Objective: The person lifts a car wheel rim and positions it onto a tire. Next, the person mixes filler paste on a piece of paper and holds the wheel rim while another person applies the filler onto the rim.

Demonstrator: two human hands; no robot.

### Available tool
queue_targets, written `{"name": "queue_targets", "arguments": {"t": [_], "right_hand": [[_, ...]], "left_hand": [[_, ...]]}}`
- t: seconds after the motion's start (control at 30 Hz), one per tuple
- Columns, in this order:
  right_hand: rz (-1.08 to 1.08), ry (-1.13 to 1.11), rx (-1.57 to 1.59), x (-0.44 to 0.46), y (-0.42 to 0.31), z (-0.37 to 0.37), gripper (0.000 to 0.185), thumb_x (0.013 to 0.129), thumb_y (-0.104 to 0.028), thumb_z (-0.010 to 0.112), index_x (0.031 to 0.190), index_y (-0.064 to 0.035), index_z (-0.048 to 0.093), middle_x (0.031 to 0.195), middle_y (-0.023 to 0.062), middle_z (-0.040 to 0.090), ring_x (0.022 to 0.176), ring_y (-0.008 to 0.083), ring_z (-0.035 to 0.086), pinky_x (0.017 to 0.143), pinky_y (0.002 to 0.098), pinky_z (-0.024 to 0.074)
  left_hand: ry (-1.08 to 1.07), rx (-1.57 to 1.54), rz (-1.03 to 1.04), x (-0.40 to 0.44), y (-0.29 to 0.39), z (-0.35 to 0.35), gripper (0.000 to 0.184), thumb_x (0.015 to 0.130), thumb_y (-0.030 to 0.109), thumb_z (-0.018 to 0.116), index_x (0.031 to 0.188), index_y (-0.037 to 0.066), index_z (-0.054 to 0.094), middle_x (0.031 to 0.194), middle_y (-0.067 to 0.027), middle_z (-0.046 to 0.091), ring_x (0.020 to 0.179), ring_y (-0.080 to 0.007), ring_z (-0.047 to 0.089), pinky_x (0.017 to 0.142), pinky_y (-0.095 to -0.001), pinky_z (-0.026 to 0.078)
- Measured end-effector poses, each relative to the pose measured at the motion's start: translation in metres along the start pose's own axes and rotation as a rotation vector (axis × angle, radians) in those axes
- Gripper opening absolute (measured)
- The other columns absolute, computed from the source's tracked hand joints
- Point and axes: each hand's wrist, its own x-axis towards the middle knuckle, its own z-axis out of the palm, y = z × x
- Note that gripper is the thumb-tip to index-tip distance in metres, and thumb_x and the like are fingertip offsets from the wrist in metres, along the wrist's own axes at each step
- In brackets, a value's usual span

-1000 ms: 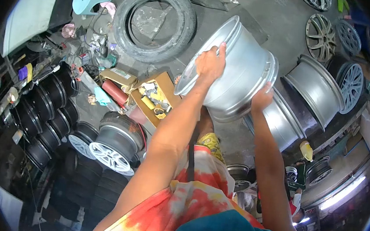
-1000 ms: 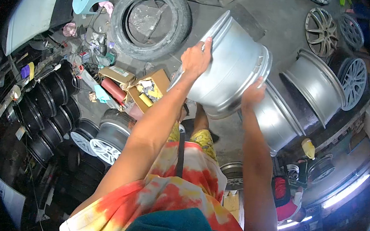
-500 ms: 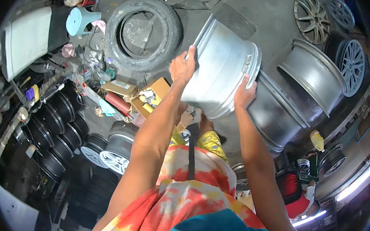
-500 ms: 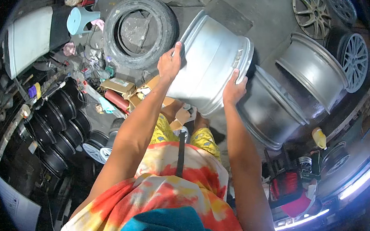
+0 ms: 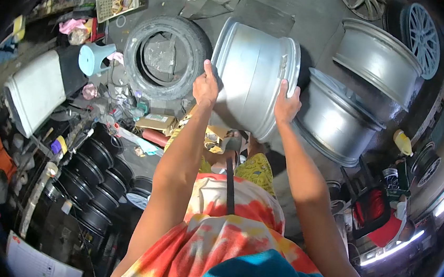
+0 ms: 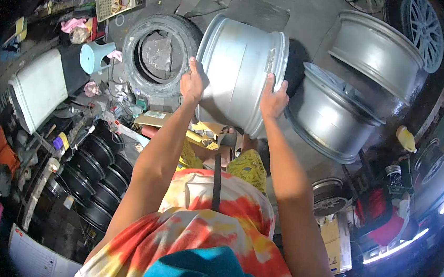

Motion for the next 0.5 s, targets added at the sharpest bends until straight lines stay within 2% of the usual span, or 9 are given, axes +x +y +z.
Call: {"name": "queue_targets", "arguments": {"t": [0.07,0.2,0.37,0.5], "right_hand": [[-0.049,-0.014,0.072,-0.001,-0.009,-0.007,0.060,0.094,-0.056,0.055,0.105,0.0027,0.058,0.093,0.0316,0.067,0.094,0.0508,0.062,0.085,0.0545,0.0465],[-0.076,0.036,-0.016,0.003,-0.008,-0.004,0.057,0.094,-0.055,0.054,0.101,0.0014,0.058,0.090,0.0306,0.067,0.091,0.0512,0.062,0.084,0.0561,0.0457],[-0.129,0.044,-0.032,0.013,-0.002,0.001,0.053,0.100,-0.051,0.045,0.098,0.0005,0.059,0.090,0.0325,0.065,0.089,0.0526,0.061,0.082,0.0577,0.0451],[-0.150,0.028,-0.077,0.020,-0.008,-0.003,0.057,0.100,-0.051,0.043,0.105,0.0028,0.060,0.095,0.0333,0.065,0.096,0.0502,0.063,0.086,0.0547,0.0467]], "left_hand": [[-0.013,0.005,0.019,0.001,0.002,0.001,0.090,0.095,0.073,0.021,0.098,0.000,0.074,0.099,-0.0266,0.069,0.104,-0.0428,0.063,0.095,-0.0497,0.044],[-0.044,-0.028,-0.001,-0.007,0.011,-0.006,0.088,0.096,0.070,0.021,0.095,-0.001,0.074,0.100,-0.0289,0.068,0.102,-0.0450,0.063,0.094,-0.0507,0.044],[0.011,-0.052,0.102,-0.001,0.009,-0.003,0.079,0.099,0.065,0.024,0.104,0.004,0.074,0.102,-0.0291,0.068,0.105,-0.0463,0.062,0.095,-0.0503,0.045],[0.037,-0.131,0.187,0.003,0.012,0.000,0.072,0.101,0.057,0.026,0.105,0.003,0.073,0.098,-0.0266,0.070,0.098,-0.0478,0.063,0.091,-0.0511,0.047]]}}
